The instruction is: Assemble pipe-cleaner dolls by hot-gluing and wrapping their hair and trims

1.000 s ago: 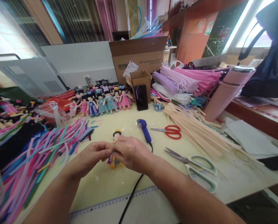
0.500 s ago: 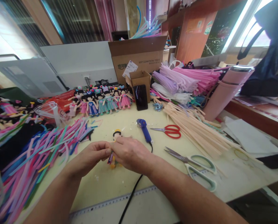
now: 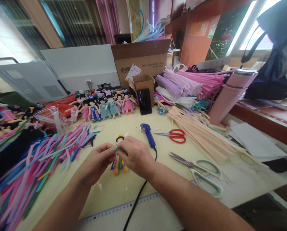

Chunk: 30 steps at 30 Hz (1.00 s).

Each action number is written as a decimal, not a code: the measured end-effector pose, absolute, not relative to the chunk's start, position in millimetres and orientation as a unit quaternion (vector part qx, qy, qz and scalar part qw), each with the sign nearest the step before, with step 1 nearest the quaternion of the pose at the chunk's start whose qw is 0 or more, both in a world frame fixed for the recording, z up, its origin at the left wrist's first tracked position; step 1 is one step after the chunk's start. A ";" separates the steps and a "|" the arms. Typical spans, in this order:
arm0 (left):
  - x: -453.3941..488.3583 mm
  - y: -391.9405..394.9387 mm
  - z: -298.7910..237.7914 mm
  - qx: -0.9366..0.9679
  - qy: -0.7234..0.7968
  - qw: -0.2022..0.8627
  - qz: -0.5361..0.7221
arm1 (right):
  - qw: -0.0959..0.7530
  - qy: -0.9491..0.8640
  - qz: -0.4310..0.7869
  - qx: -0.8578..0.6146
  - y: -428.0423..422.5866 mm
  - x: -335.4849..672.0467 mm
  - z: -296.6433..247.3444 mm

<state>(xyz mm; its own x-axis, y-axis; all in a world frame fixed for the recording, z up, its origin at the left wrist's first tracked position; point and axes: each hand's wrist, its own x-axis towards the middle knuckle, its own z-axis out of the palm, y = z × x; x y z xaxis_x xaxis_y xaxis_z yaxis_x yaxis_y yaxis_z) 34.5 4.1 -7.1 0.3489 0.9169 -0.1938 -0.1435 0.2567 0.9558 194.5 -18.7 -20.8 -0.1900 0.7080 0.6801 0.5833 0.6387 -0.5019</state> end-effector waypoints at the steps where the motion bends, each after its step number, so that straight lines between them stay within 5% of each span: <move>1: 36.2 2.7 -8.1 0.459 0.417 0.676 0.398 | 0.478 -0.768 0.059 -0.423 -18.9 194.1 -21.2; 9: 47.0 -7.8 -7.0 0.379 0.408 0.713 0.427 | 0.448 -0.792 0.026 -0.413 -18.0 196.9 -18.0; 16: 34.2 -3.1 -1.1 0.453 0.410 0.708 0.354 | 0.474 -0.800 0.045 -0.365 -15.8 208.3 -8.0; 24: 22.6 6.1 -1.1 0.536 0.392 0.698 0.267 | 0.409 -0.846 0.120 -0.322 -20.9 209.9 -3.1; 30: 23.1 6.8 -4.6 0.540 0.400 0.676 0.304 | 0.413 -0.832 0.098 -0.358 -20.1 210.1 -4.6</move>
